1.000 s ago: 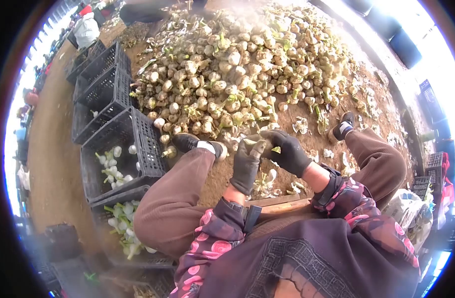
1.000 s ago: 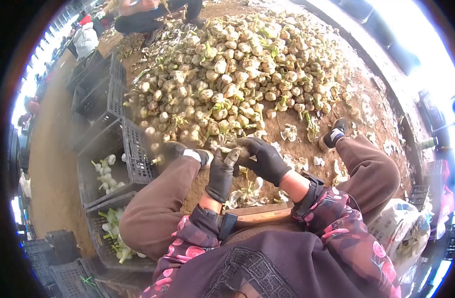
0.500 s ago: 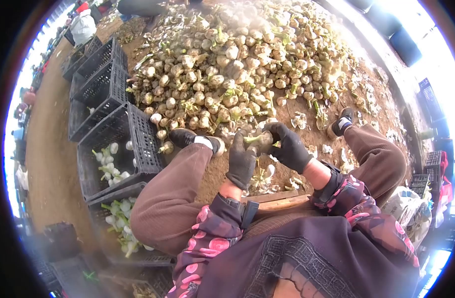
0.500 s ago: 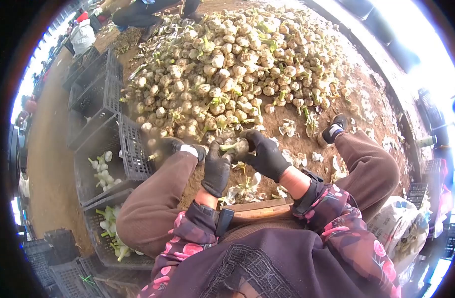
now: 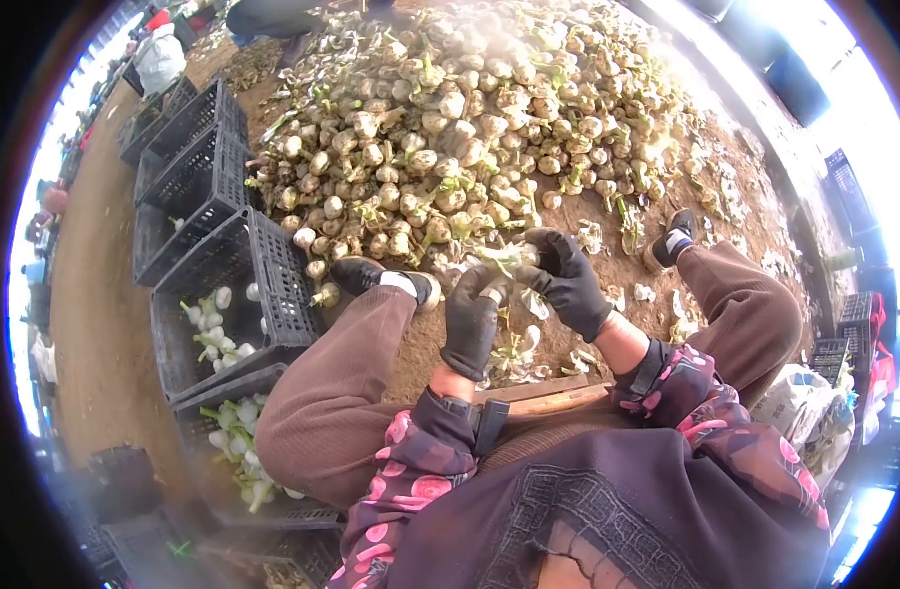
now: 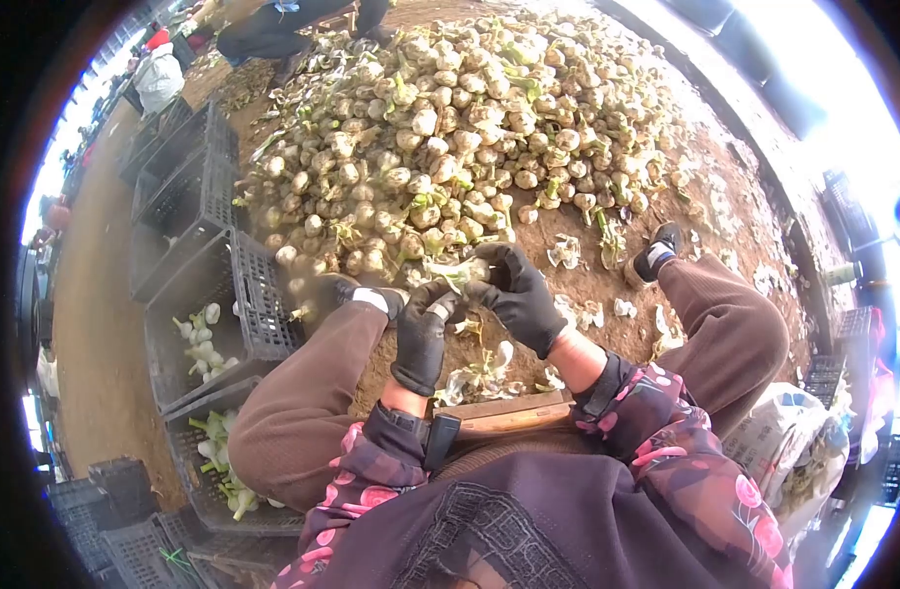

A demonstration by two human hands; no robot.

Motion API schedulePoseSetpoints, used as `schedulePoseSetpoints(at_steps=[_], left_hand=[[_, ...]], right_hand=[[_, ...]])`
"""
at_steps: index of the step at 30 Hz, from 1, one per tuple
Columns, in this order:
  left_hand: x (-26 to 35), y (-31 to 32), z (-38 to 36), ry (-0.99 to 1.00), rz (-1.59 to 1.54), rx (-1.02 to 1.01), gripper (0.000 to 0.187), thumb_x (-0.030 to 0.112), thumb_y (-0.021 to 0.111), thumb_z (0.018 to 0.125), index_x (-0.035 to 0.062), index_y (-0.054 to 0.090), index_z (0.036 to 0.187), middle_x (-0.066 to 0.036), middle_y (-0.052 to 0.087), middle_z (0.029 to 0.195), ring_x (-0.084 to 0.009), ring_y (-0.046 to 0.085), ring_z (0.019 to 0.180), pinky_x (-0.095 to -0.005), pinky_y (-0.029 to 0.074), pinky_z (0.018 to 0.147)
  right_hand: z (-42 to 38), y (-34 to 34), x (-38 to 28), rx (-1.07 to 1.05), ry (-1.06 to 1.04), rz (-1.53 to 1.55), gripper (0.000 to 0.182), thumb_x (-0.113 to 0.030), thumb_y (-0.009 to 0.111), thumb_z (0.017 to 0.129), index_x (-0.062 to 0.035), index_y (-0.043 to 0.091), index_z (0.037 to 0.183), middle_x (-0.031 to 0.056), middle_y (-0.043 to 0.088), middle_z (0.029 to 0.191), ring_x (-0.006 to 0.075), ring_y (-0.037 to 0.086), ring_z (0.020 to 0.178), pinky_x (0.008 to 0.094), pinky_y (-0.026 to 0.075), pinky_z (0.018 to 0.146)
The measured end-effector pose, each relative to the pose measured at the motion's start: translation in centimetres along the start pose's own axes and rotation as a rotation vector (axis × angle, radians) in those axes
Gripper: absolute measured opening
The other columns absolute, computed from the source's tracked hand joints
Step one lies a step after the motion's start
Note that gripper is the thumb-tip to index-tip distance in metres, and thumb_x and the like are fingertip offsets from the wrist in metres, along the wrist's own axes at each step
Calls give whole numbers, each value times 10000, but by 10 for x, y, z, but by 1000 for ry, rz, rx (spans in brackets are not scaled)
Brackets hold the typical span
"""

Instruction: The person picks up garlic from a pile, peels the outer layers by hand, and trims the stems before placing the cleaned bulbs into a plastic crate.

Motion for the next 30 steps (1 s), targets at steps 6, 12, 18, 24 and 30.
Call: schedulePoseSetpoints(at_steps=[6, 12, 18, 24, 30], left_hand=[[8, 1, -4, 46, -12, 3, 82, 59, 579, 856, 20, 620, 916, 9, 627, 818, -46, 545, 695, -197, 451, 634], [3, -8, 1, 47, 126, 52, 155, 38, 521, 842, 5, 607, 966, -34, 638, 837, -64, 554, 696, -208, 457, 636], [3, -5, 0, 57, 214, -109, 236, 43, 421, 857, -15, 601, 999, -80, 630, 929, -123, 589, 775, -249, 488, 700], [24, 6, -4, 214, 217, -291, 312, 28, 421, 798, 9, 599, 1054, -51, 639, 946, -104, 563, 806, -254, 461, 713], [-49, -39, 31, 27, 592, -122, 350, 67, 444, 753, 6, 570, 1074, -106, 634, 943, -196, 605, 795, -315, 480, 649]], right_hand=[[-6, 3, -1, -41, -89, -227, 448, -4, 709, 773, -42, 487, 1160, 41, 582, 1075, 99, 558, 935, 260, 481, 809], [-14, 20, -32, -6, -514, -871, 378, -97, 728, 771, -69, 539, 1097, 26, 594, 1071, 114, 572, 907, 286, 485, 793], [-7, 8, 1, 14, -3, -100, 253, -160, 604, 893, -22, 533, 1092, 52, 591, 945, 130, 584, 840, 270, 487, 716], [-10, -8, 60, 22, 574, 658, 219, -239, 498, 941, -37, 561, 996, 74, 625, 831, 153, 569, 645, 260, 450, 557], [-13, -7, 38, -54, 523, 643, 293, -268, 465, 952, -43, 553, 1117, 80, 635, 977, 166, 588, 723, 274, 460, 575]])
Point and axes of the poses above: each hand's wrist, its own z-axis towards the middle knuckle, its own y-axis out of the palm, x = y × z, the point moved 6 cm from there along z, towards the middle knuckle
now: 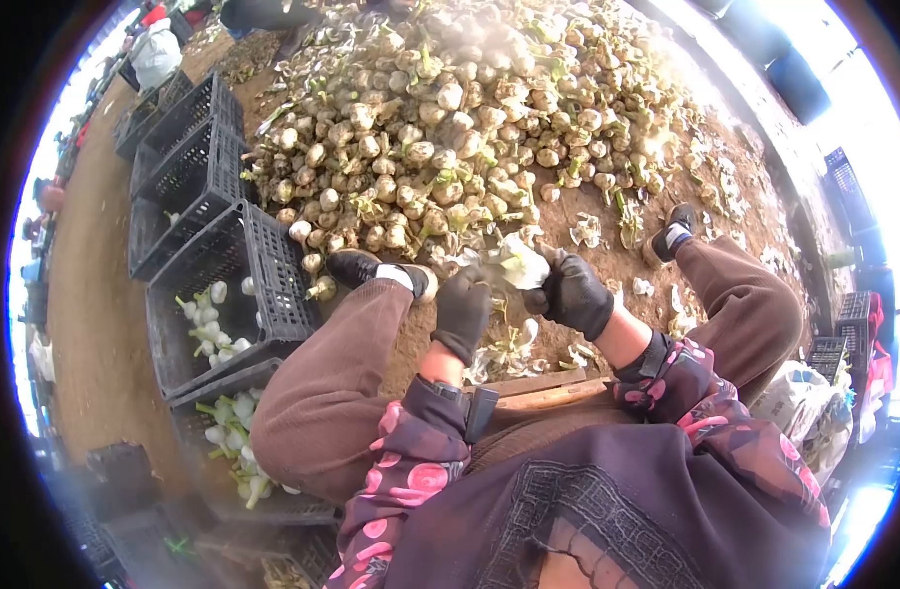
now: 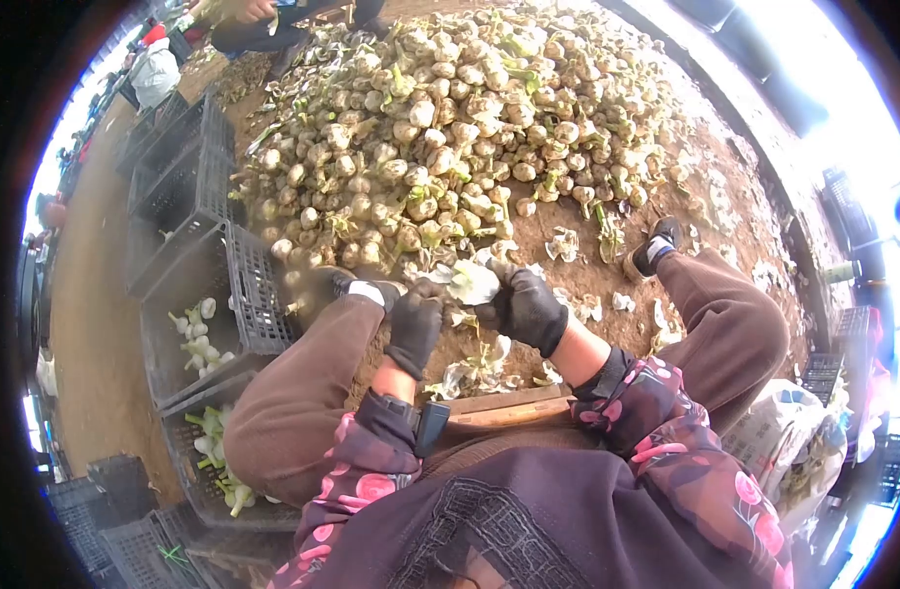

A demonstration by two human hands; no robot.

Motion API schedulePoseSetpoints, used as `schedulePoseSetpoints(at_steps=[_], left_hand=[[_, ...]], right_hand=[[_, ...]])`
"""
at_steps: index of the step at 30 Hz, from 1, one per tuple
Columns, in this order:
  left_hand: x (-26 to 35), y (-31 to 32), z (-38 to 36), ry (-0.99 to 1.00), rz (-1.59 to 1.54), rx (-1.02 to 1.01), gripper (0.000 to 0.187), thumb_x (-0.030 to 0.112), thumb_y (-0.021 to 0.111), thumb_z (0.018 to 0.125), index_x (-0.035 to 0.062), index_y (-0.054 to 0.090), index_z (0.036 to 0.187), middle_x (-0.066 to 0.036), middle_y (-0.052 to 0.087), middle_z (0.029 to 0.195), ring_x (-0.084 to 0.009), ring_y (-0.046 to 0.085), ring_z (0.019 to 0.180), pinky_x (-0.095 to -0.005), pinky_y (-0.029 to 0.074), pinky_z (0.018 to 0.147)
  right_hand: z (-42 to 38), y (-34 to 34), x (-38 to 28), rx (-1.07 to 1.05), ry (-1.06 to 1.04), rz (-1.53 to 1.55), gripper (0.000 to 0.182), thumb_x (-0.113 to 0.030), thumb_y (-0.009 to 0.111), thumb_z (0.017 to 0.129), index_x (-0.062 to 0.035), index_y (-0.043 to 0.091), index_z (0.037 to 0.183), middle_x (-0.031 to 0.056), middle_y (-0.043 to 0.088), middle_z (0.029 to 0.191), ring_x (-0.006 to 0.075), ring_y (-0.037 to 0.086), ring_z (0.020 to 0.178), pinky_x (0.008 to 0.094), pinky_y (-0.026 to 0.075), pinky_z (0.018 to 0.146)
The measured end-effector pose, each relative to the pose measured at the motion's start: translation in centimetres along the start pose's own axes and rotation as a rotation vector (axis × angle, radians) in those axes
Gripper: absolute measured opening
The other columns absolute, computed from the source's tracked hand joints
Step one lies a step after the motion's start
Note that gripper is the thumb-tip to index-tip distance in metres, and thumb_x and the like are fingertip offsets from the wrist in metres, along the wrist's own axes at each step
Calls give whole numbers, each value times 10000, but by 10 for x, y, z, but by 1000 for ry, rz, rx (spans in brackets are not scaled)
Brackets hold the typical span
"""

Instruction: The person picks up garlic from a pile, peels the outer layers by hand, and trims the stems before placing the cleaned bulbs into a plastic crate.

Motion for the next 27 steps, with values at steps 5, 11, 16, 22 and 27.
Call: schedulePoseSetpoints(at_steps=[5, 11, 16, 22, 27], left_hand=[[54, -2, -13, 163, -310, 104, 328, -9, 540, 791, 7, 523, 1118, -75, 595, 947, -142, 569, 758, -298, 500, 658], [56, 21, -21, 71, -546, 69, 235, 26, 635, 804, 23, 560, 1026, -25, 581, 933, -109, 559, 801, -261, 476, 709], [96, 2, -38, 507, 296, 398, 66, -11, 568, 842, 21, 570, 899, -16, 609, 844, -86, 559, 716, -245, 467, 641], [54, 10, -23, 140, -262, 250, 104, -26, 571, 818, 6, 564, 917, -40, 606, 831, -85, 571, 691, -228, 491, 599], [38, -3, -19, -16, -235, 355, 150, 39, 572, 762, 3, 566, 908, -86, 633, 751, -173, 604, 640, -312, 487, 581]], right_hand=[[5, -7, -19, -19, -75, -155, 364, -281, 413, 970, -46, 494, 1235, 87, 603, 1115, 211, 609, 927, 333, 516, 740], [5, -8, -7, 32, -94, -104, 304, -248, 416, 974, -34, 496, 1175, 110, 599, 1072, 237, 614, 924, 366, 539, 740], [9, -3, 5, 80, -83, -142, 212, -215, 492, 950, -43, 491, 1076, 98, 592, 1020, 199, 597, 854, 315, 498, 683], [0, 2, -1, -153, -50, -72, 320, -192, 586, 891, -19, 518, 1152, 106, 613, 1048, 199, 595, 887, 288, 474, 720], [-27, 38, -12, -244, -37, -216, 426, -173, 630, 859, -2, 499, 1227, 102, 599, 1155, 203, 589, 1010, 311, 470, 857]])
Point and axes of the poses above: each hand's wrist, its own z-axis towards the middle knuckle, its own y-axis out of the palm, x = y × z, the point moved 6 cm from there along z, towards the middle knuckle
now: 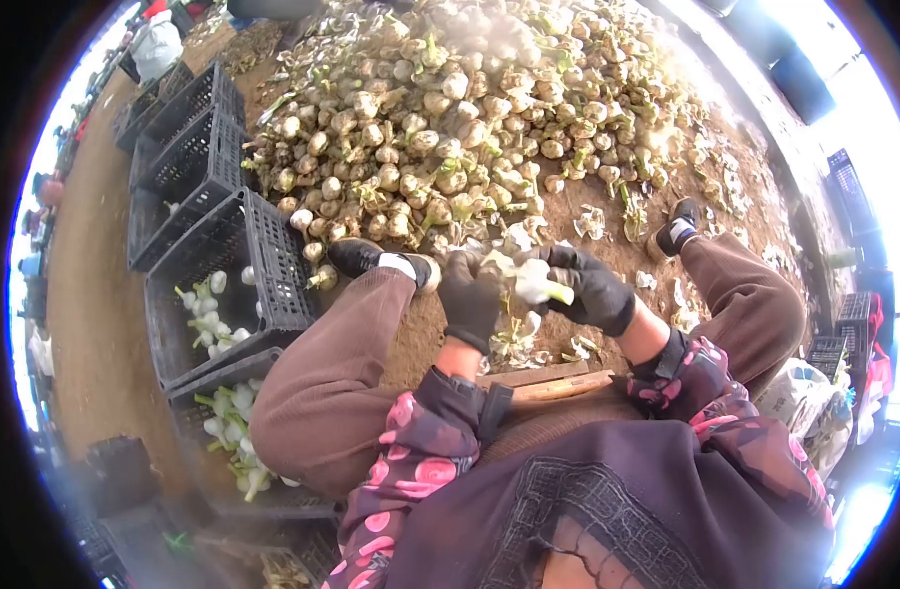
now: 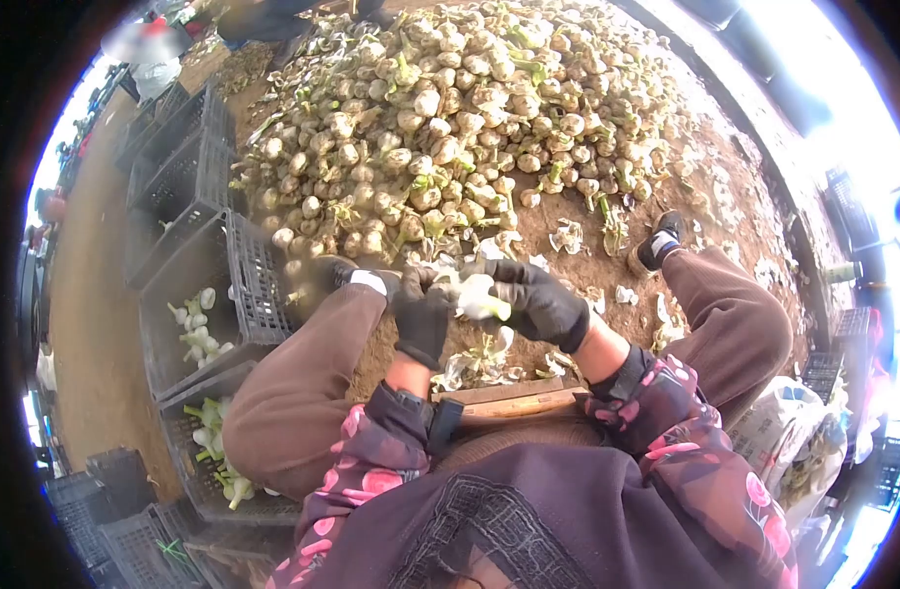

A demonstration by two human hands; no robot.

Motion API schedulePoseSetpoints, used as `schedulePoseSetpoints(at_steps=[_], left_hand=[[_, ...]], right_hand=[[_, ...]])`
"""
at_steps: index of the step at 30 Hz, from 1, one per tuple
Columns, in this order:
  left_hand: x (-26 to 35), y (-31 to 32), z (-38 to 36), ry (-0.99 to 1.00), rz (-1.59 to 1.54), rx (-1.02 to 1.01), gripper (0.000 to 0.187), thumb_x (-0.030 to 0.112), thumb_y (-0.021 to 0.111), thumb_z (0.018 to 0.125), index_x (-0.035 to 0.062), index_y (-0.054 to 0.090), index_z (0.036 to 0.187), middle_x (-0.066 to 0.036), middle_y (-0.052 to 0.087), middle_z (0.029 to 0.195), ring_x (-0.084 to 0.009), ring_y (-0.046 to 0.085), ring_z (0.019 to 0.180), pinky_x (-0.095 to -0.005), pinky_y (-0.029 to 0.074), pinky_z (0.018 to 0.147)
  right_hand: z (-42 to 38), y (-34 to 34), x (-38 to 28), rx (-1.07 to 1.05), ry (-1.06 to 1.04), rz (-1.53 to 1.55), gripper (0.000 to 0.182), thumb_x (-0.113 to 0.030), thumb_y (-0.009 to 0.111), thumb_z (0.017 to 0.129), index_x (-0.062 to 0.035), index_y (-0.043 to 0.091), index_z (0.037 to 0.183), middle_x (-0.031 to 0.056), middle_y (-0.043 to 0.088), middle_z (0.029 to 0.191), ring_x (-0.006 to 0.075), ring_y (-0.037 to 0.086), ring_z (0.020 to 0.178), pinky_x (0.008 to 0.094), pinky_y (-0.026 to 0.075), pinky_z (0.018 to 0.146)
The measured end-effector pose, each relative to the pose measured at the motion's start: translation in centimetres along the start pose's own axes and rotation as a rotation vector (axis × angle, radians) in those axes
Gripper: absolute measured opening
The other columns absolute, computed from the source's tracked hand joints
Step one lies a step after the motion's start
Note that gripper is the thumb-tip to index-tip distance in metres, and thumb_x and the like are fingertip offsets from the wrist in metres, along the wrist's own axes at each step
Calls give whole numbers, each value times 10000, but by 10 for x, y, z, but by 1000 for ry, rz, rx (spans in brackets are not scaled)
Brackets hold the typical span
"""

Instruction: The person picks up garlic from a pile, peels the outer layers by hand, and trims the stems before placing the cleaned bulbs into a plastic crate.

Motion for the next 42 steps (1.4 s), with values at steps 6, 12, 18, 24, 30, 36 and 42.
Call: schedulePoseSetpoints(at_steps=[6, 12, 18, 24, 30, 36, 42], left_hand=[[-26, 5, 7, 321, 832, -167, 425, 132, 534, 761, 93, 565, 1183, -185, 659, 889, -425, 607, 909, -443, 481, 825], [-26, -8, 18, 466, 1070, -458, 289, 234, 571, 768, 74, 666, 988, -193, 655, 811, -332, 638, 822, -400, 494, 728], [-14, -17, 13, 37, 1155, -393, 374, 205, 583, 801, 37, 585, 1135, -159, 648, 785, -248, 617, 694, -336, 494, 626], [17, 29, -19, -97, -246, -543, 558, 36, 516, 830, 35, 339, 1359, -36, 601, 929, -105, 562, 744, -199, 475, 640], [9, 33, -20, -161, -280, -501, 551, -68, 468, 850, 22, 305, 1369, -81, 563, 1034, -120, 589, 847, -273, 560, 725], [-3, 31, -17, 55, 154, -457, 553, -59, 544, 841, 29, 332, 1344, -94, 601, 953, -149, 612, 822, -263, 547, 678], [4, 34, -26, -146, -238, -584, 542, -49, 473, 812, 31, 349, 1334, -104, 575, 1024, -157, 609, 849, -278, 535, 661]], right_hand=[[12, -36, 8, 176, -117, -338, 352, -66, 592, 871, -15, 515, 1211, 59, 594, 1128, 160, 559, 1037, 292, 450, 882], [-2, -60, 2, 373, -241, -644, 332, 7, 612, 834, -40, 554, 1158, 25, 598, 1074, 99, 521, 996, 261, 432, 867], [0, -68, 2, 382, -258, -530, 346, 57, 580, 825, -40, 542, 1155, -20, 574, 981, 80, 532, 937, 228, 428, 841], [3, -59, 6, 358, -178, -532, 338, 43, 573, 836, -27, 532, 1164, -5, 580, 1011, 83, 540, 923, 244, 450, 812], [1, -53, -1, 614, -160, -959, 165, -126, 630, 855, -2, 599, 957, 44, 642, 854, 106, 566, 772, 256, 462, 708], [3, -19, -16, 470, -159, -1572, 185, -210, 701, 692, -48, 617, 722, 141, 569, 631, 285, 542, 575, 353, 443, 552], [-2, -39, -19, 658, -142, -1425, 160, -194, 610, 730, -38, 640, 716, 176, 614, 680, 320, 606, 629, 387, 471, 594]])
Point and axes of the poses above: each hand's wrist, its own z-axis towards the middle knuckle, its own y-axis out of the palm, x = y × z, the point moved 6 cm from there along z, towards the middle knuckle
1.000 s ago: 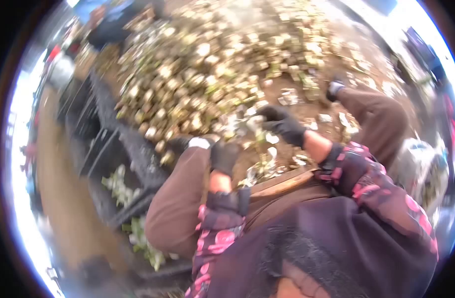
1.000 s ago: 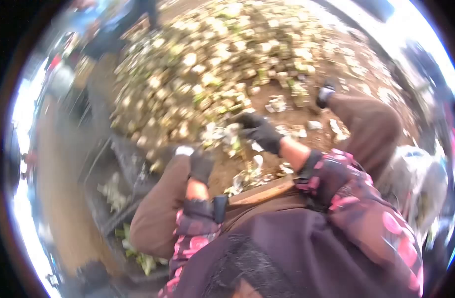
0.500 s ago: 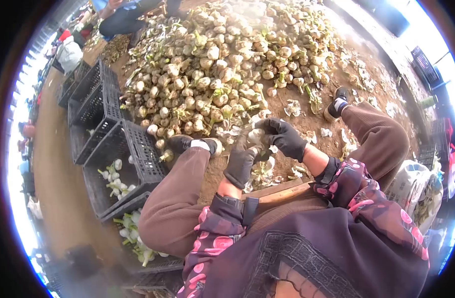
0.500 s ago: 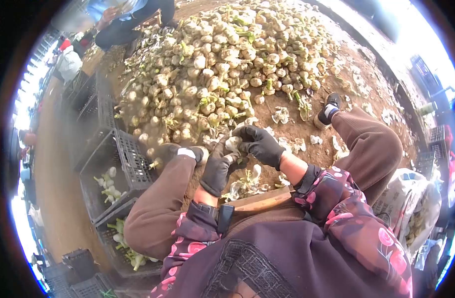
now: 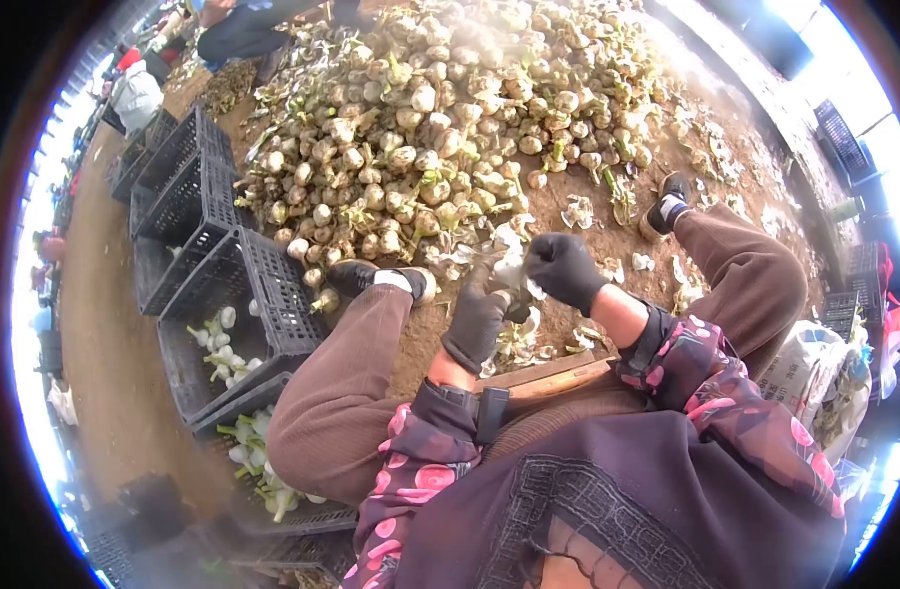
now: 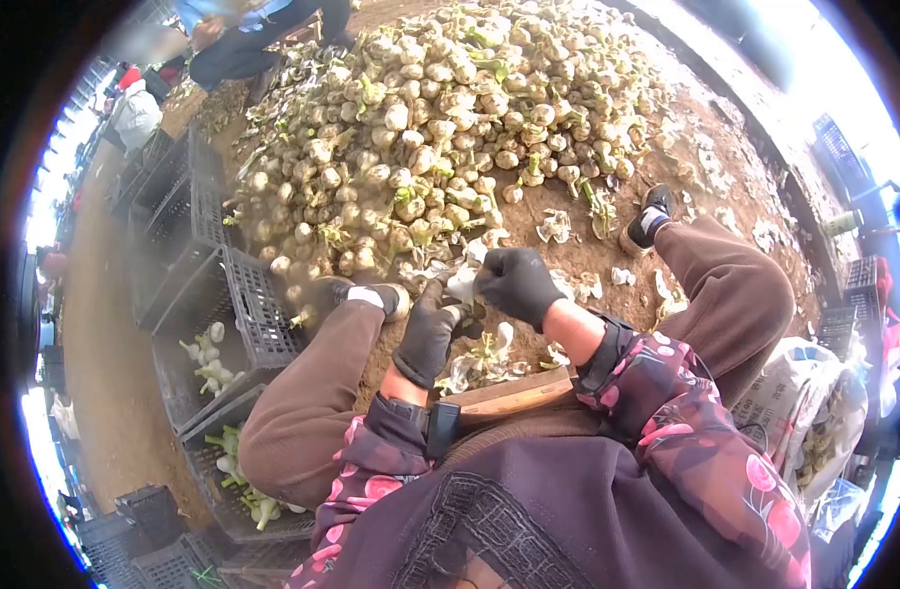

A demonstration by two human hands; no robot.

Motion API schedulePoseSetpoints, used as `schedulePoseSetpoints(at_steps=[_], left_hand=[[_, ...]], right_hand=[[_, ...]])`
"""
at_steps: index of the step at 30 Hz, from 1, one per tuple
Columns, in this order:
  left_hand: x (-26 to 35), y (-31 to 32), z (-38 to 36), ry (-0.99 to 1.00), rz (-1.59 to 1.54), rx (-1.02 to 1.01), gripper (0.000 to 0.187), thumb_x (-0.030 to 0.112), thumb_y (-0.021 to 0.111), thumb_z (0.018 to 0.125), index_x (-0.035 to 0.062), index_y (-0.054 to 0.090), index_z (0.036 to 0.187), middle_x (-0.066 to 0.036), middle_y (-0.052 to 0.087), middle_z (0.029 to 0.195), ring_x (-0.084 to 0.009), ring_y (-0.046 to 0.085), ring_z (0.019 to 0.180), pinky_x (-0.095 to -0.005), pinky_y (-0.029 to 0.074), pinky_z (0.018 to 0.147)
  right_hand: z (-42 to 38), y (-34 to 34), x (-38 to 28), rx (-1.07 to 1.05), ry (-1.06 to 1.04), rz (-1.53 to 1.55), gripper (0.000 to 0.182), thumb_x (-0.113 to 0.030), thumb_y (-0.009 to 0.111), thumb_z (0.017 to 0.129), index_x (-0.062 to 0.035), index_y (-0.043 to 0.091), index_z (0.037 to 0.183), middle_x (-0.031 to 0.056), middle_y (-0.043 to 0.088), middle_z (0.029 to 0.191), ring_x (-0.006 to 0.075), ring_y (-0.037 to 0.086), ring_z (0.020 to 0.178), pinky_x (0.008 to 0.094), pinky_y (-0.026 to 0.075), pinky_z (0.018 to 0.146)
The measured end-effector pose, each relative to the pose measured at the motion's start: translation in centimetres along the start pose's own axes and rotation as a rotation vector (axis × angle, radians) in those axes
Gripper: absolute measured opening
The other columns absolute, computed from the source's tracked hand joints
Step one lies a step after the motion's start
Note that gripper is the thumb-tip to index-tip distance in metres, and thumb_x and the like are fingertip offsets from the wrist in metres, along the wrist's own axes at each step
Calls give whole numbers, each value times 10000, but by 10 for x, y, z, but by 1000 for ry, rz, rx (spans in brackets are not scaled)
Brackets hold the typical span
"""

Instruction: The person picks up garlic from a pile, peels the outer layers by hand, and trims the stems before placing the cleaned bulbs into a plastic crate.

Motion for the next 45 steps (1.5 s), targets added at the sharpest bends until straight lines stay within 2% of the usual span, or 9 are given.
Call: schedulePoseSetpoints(at_steps=[9, 13, 17, 19, 21, 25, 30, 33, 45], left_hand=[[18, 28, -14, -73, -443, -224, 601, -40, 393, 745, 42, 377, 1340, -90, 576, 1005, -165, 586, 771, -297, 509, 686], [21, 15, -11, 81, 23, 10, 491, -58, 409, 766, -1, 444, 1252, -88, 602, 966, -163, 597, 826, -294, 508, 762], [12, 6, -5, 163, 340, 123, 514, -106, 405, 776, 24, 436, 1272, -57, 606, 999, -129, 594, 835, -255, 497, 736], [-3, 3, -1, 184, 318, 87, 501, -103, 401, 780, 24, 446, 1262, -71, 607, 1004, -118, 587, 807, -249, 496, 713], [10, 8, -8, 104, 311, 65, 501, -97, 388, 770, 16, 452, 1254, -76, 611, 956, -122, 582, 773, -254, 496, 696], [26, -21, -11, 236, -201, 151, 336, -59, 370, 801, 8, 514, 1097, -40, 561, 839, -109, 519, 680, -239, 451, 617], [73, -167, -44, 838, -935, 475, 236, 233, 438, 928, 65, 498, 1083, -91, 602, 916, -197, 580, 782, -315, 490, 794], [84, -167, -60, 729, -739, 965, 376, 247, 457, 944, 53, 389, 1259, -129, 553, 1094, -251, 559, 1026, -370, 438, 962], [54, -105, -20, 361, -504, 859, 325, 30, 437, 892, 9, 445, 1216, -152, 563, 1095, -190, 578, 860, -326, 480, 805]], right_hand=[[25, 16, 94, 23, 62, -335, 240, -273, 611, 753, -38, 657, 761, 186, 640, 797, 355, 621, 738, 410, 475, 657], [7, -6, 83, 28, 407, -62, 401, -402, 581, 864, -15, 662, 800, 173, 635, 739, 231, 608, 656, 342, 483, 666], [-10, 2, -8, 108, -162, 641, 263, -272, 639, 865, -10, 621, 850, 76, 616, 701, 140, 575, 660, 309, 462, 630], [-11, -1, -29, 171, -490, 13, 290, -300, 611, 881, -17, 581, 826, 140, 549, 640, 190, 561, 598, 355, 449, 585], [20, 39, 38, -25, 319, 581, 217, -259, 625, 848, -54, 627, 919, 163, 639, 773, 272, 626, 732, 391, 472, 651], [32, 58, 113, 152, 219, 4, 299, -275, 633, 808, -40, 634, 993, 190, 662, 894, 333, 630, 869, 392, 478, 797], [37, 96, 105, -265, 363, 311, 341, -315, 631, 800, -30, 640, 985, 185, 662, 918, 322, 635, 845, 391, 486, 771], [47, 87, 74, -229, 82, -115, 295, -292, 630, 792, -38, 644, 942, 200, 653, 905, 334, 633, 848, 403, 482, 750], [67, 194, 42, -378, -578, -662, 525, -323, 657, 722, -218, 550, 1226, 110, 442, 1310, 332, 362, 1253, 510, 254, 1060]])
Point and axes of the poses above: each hand's wrist, its own z-axis towards the middle knuckle, its own y-axis out of the palm, x = y × z, the point moved 6 cm from there along z, towards the middle knuckle
